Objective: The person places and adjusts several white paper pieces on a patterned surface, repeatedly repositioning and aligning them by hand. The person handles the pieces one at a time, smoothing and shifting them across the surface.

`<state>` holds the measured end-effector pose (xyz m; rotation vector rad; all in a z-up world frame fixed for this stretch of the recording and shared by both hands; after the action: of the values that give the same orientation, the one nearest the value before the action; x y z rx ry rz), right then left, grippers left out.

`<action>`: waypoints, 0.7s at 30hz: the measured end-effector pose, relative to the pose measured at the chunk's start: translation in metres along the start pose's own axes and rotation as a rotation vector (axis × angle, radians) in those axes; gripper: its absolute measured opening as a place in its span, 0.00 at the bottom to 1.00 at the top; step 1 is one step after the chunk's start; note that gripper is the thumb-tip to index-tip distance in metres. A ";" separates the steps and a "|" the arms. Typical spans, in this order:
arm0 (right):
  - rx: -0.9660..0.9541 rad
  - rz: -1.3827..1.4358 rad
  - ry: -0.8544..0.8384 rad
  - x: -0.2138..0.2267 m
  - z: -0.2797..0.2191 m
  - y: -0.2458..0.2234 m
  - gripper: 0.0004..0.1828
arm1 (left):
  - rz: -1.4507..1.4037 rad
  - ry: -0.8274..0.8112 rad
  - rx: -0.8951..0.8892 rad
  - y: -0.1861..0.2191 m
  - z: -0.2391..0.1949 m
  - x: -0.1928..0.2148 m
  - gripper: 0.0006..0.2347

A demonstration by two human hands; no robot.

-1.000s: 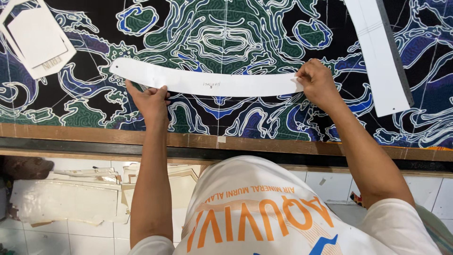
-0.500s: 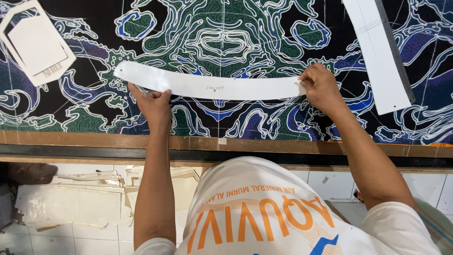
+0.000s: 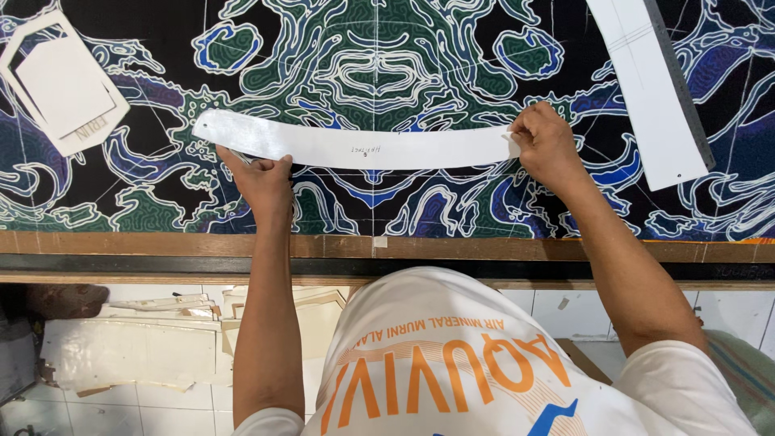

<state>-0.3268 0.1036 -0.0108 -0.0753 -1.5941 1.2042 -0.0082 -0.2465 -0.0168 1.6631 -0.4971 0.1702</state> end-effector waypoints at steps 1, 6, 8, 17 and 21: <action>0.003 -0.004 0.000 0.000 0.000 0.000 0.03 | 0.003 -0.003 -0.011 0.001 0.000 0.000 0.48; -0.006 -0.012 0.005 0.000 -0.002 0.002 0.03 | 0.011 -0.007 -0.050 -0.006 0.001 0.000 0.48; -0.041 0.003 0.005 -0.002 -0.003 0.005 0.03 | -0.009 -0.006 -0.073 -0.013 0.005 0.000 0.49; 0.179 -0.113 0.153 0.003 -0.013 -0.006 0.07 | 0.361 0.042 -0.104 -0.017 0.004 0.002 0.47; 0.145 -0.022 0.228 0.010 -0.021 0.000 0.08 | 0.321 0.049 -0.167 0.001 0.000 -0.001 0.40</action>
<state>-0.3150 0.1230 -0.0060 -0.0974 -1.3036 1.2444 -0.0095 -0.2465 -0.0167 1.4056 -0.7202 0.3940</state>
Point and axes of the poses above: each hand's wrist, its own z-axis towards the middle knuckle, its own x-axis out of the back of the hand, y = z × x, the point moved 9 cm from there along z, towards the middle knuckle, and after that the axes turned 11 degrees about y, right-handed, at the moved point
